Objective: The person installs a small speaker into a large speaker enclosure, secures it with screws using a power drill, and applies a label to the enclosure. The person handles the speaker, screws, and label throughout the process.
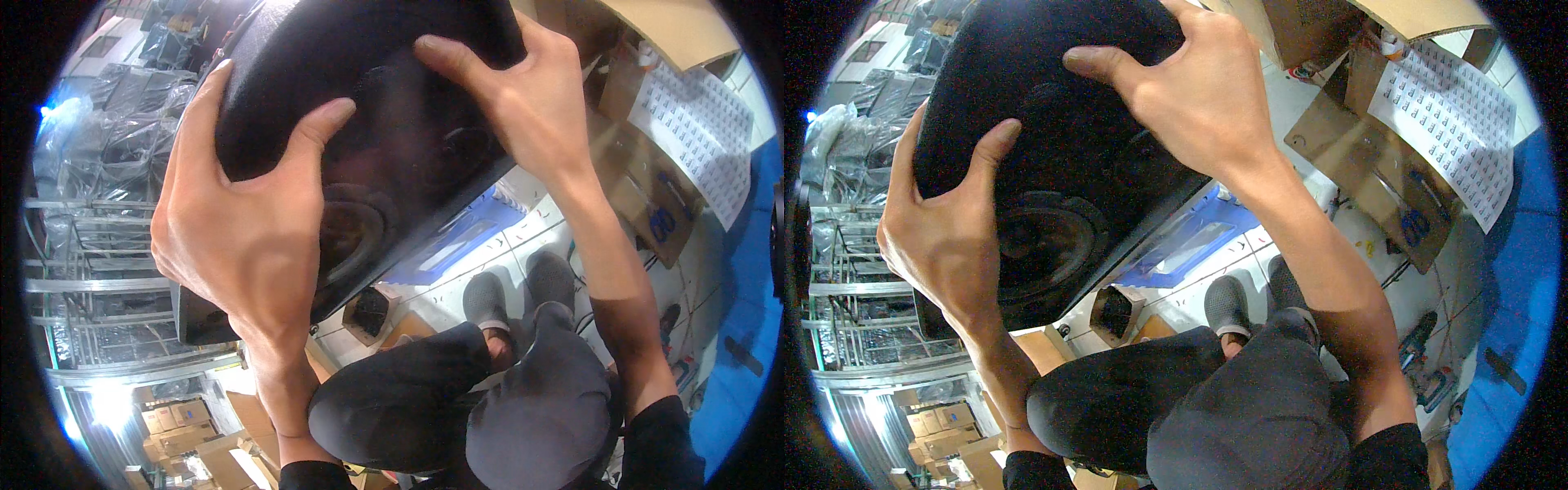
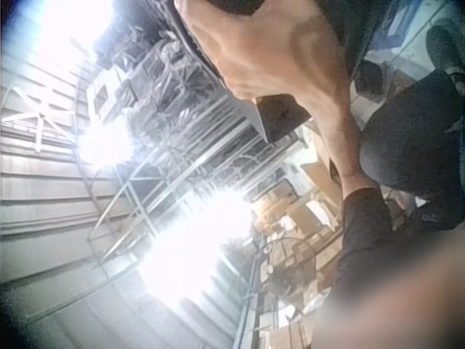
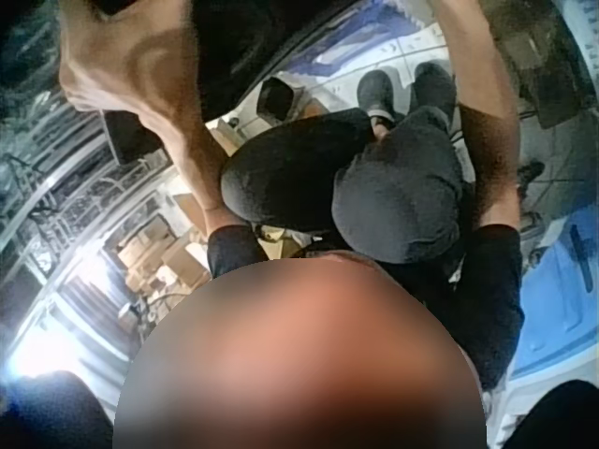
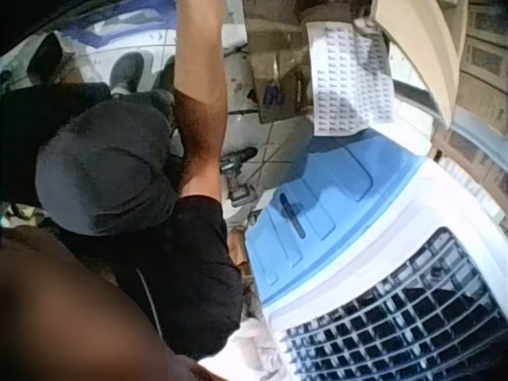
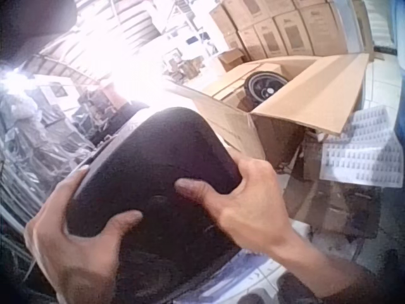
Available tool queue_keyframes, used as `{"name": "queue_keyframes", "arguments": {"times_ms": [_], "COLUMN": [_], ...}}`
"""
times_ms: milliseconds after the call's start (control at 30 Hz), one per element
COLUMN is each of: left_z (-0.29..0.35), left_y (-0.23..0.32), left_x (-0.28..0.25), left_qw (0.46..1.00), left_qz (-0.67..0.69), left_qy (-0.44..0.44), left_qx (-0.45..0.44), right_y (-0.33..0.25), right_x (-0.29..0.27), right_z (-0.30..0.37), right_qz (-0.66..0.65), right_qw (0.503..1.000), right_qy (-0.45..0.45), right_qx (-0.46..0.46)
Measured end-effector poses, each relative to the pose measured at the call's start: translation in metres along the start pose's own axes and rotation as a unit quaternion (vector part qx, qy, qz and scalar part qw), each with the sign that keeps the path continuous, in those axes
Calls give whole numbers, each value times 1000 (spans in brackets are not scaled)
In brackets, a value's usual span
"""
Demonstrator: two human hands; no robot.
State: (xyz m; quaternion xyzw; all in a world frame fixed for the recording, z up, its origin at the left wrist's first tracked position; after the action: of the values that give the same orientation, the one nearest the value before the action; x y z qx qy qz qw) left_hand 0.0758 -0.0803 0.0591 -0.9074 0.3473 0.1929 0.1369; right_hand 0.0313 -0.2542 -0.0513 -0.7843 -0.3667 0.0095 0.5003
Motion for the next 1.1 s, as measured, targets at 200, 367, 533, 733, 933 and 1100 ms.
{"name": "queue_keyframes", "arguments": {"times_ms": [200, 367, 533, 733, 933, 1100], "left_z": [-1, 0, -1, -1, -2, -2], "left_y": [2, 2, 2, 3, 2, 2], "left_x": [2, 2, 2, 1, 2, 2], "left_qw": [999, 1000, 999, 999, 999, 999], "left_qz": [33, 19, 29, 19, 31, 26], "left_qy": [-14, -15, -13, -23, -20, -22], "left_qx": [-16, -13, -8, -29, -30, -38], "right_y": [-8, -1, 3, -2, 12, 9], "right_x": [1, -7, -5, -11, -7, -9], "right_z": [2, 5, 3, 15, 9, 10], "right_qz": [-6, 45, 19, 12, 15, 36], "right_qw": [991, 996, 987, 995, 993, 986], "right_qy": [41, 26, 19, 6, 2, 9], "right_qx": [-124, -71, -157, -99, -120, -160]}}
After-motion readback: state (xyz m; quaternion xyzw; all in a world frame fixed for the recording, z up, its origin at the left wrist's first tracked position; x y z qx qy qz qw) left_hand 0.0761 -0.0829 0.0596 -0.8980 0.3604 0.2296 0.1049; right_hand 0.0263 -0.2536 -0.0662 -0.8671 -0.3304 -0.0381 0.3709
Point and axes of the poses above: each hand's wrist, its own z-axis away from the middle knuckle, its own x-axis out of the palm, y = z × x, the point moved 4 cm from there along -z, towards the middle knuckle, and after that the axes turned 12 degrees about y, right-handed, at the moved point
